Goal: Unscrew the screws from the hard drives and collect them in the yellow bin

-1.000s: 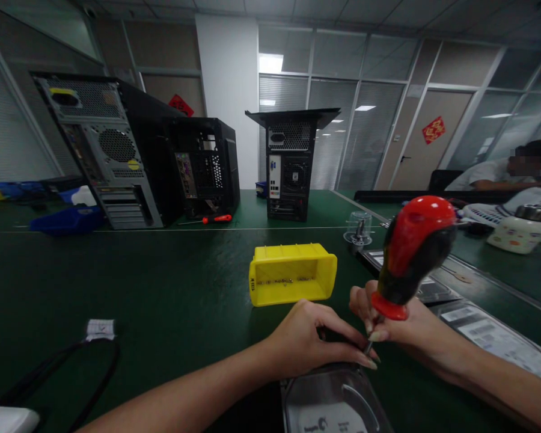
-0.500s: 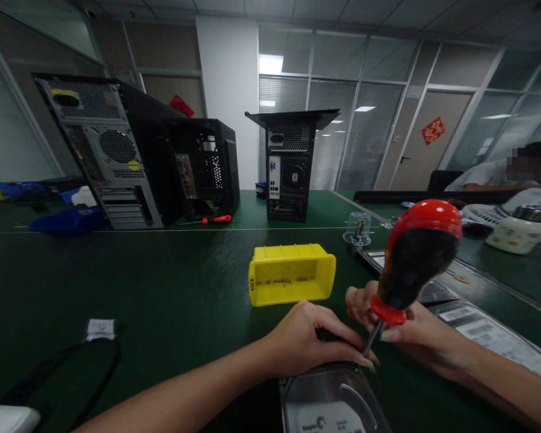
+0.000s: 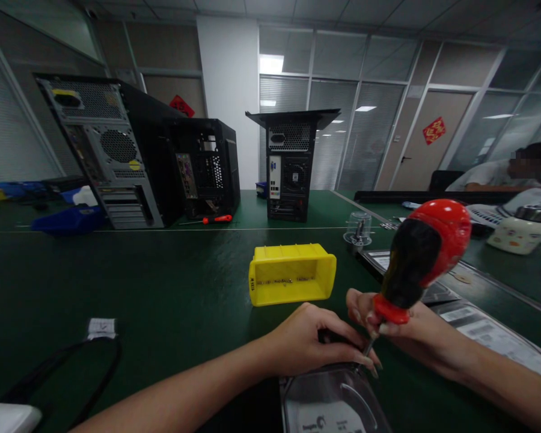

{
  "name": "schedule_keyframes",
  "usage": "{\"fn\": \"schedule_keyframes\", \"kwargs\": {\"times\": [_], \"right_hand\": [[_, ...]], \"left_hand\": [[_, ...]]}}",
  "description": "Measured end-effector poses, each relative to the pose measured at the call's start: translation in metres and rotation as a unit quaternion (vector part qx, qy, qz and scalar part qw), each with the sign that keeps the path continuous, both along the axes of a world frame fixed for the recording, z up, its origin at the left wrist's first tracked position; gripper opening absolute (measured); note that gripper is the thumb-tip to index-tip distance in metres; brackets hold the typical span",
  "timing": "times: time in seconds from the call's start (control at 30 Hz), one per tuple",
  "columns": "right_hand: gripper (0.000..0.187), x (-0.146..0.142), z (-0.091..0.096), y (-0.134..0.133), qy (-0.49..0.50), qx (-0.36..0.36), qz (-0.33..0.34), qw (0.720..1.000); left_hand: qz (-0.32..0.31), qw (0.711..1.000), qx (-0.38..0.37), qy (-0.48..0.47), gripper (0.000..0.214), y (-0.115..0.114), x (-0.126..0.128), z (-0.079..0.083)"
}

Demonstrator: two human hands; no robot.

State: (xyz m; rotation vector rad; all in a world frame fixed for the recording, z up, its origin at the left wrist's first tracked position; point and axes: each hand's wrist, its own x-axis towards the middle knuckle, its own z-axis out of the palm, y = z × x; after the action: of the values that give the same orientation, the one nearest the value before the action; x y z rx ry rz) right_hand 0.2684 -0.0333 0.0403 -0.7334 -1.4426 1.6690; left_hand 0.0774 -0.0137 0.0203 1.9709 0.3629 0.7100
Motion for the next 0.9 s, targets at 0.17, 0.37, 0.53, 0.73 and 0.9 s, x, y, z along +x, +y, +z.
{"fn": "schedule_keyframes", "kwargs": {"times": [0.17,0.37,0.53,0.73,0.9], "right_hand": [[0.020,0.000,-0.002,0.000,-0.004,0.000,-0.008,1.000],[0.017,0.001,-0.005,0.005,-0.001,0.016,-0.010,1.000],[0.016,0.002,-0.007,0.006,0.004,0.030,0.002,1.000],[0.018,0.000,-0.006,0.004,0.004,0.047,0.010,0.999],[0.020,-0.001,-0.005,0.005,-0.003,0.061,0.001,0.998]], "left_hand": [[0.007,1.000,-0.011,0.021,0.018,-0.001,-0.002,0.000],[0.002,1.000,-0.013,0.027,0.021,0.001,-0.003,-0.005],[-0.010,0.999,-0.025,0.024,0.020,0.003,-0.002,-0.010],[-0.007,0.999,-0.015,0.034,0.020,0.002,-0.002,-0.008],[0.003,0.999,0.003,0.034,0.021,0.002,-0.002,-0.006]]}}
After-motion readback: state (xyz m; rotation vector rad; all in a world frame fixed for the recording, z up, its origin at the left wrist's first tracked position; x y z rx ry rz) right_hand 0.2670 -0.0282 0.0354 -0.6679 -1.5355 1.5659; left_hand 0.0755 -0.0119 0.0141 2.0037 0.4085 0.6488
